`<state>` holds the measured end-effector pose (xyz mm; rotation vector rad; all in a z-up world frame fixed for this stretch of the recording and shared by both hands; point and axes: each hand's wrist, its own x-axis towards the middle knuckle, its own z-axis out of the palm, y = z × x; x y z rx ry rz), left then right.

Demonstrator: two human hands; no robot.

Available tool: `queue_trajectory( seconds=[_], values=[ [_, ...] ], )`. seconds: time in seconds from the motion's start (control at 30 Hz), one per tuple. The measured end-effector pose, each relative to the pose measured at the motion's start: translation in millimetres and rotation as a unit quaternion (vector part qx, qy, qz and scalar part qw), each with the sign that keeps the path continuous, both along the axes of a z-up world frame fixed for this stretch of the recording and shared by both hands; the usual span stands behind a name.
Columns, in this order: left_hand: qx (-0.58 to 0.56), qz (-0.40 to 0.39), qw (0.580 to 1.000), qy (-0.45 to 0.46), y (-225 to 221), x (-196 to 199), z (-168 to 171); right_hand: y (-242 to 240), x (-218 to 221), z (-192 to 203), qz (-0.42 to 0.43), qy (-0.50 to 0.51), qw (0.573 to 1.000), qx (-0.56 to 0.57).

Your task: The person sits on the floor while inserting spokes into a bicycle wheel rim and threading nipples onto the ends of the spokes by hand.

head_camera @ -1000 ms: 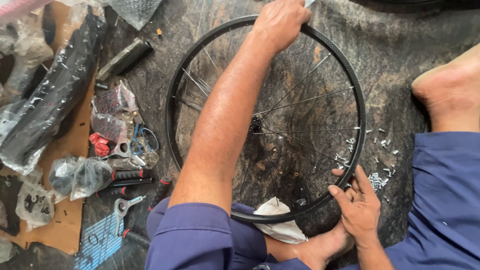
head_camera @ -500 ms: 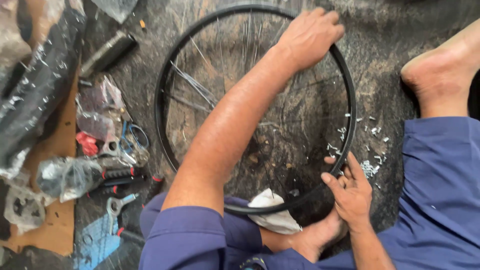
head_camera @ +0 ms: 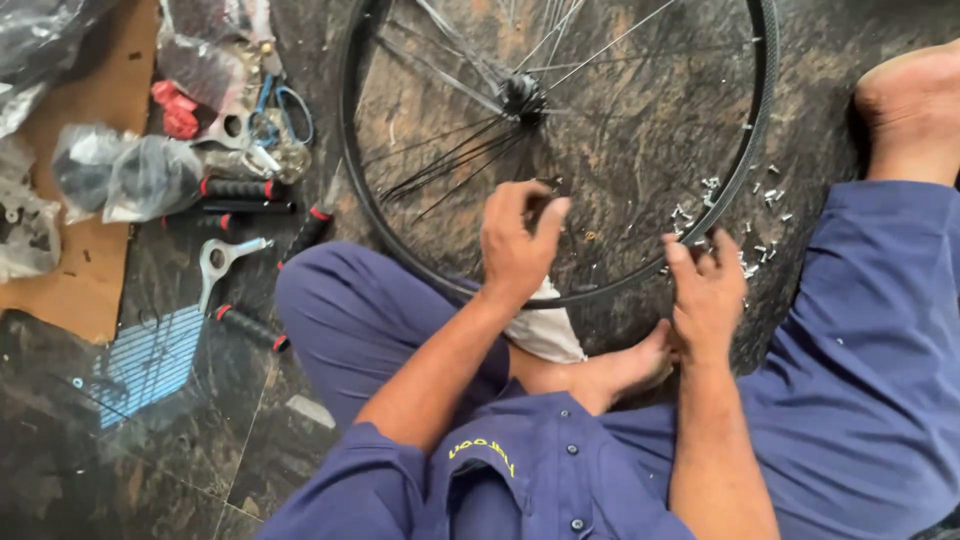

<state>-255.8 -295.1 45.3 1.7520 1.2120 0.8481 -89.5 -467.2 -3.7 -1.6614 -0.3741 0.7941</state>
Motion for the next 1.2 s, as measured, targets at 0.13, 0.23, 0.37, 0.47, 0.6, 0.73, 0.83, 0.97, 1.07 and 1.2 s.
queue_trajectory(
  seconds=[0.13,0.23,0.37,0.47,0.6,0.73,0.83,0.97,1.07,1.2],
  values=[
    [0.143,0.017,0.983,0.111,4,-23,-58,3,-17,-1,0.039,0.015,0.999,0.030],
    [0.089,0.013,0.990,0.113,15,-11,-66,5,-25,6,0.043,-0.001,0.999,0.029],
    [-0.093,-0.109,0.990,0.003,14,-6,-69,2,-37,11,0.034,-0.032,0.999,-0.029],
    [-0.177,-0.138,0.973,-0.044,11,-7,-70,1,-49,14,0.026,-0.027,0.999,-0.026],
    [-0.217,-0.137,0.965,-0.052,17,-6,-70,4,-58,21,0.029,-0.040,0.999,-0.024],
    [-0.179,-0.168,0.968,-0.055,24,2,-79,4,-65,26,0.023,-0.024,0.999,-0.031],
    [-0.137,-0.193,0.970,-0.057,45,13,-85,8,-70,27,0.024,-0.012,0.999,-0.018],
    [-0.194,-0.203,0.960,-0.001,53,18,-103,5,-74,37,0.003,0.006,0.999,-0.047],
    [-0.188,-0.166,0.965,0.074,58,18,-107,11,-77,44,-0.008,0.022,0.998,-0.053],
    [-0.110,-0.083,0.968,0.209,52,10,-77,8,-75,39,-0.009,0.003,0.998,-0.070]
  ],
)
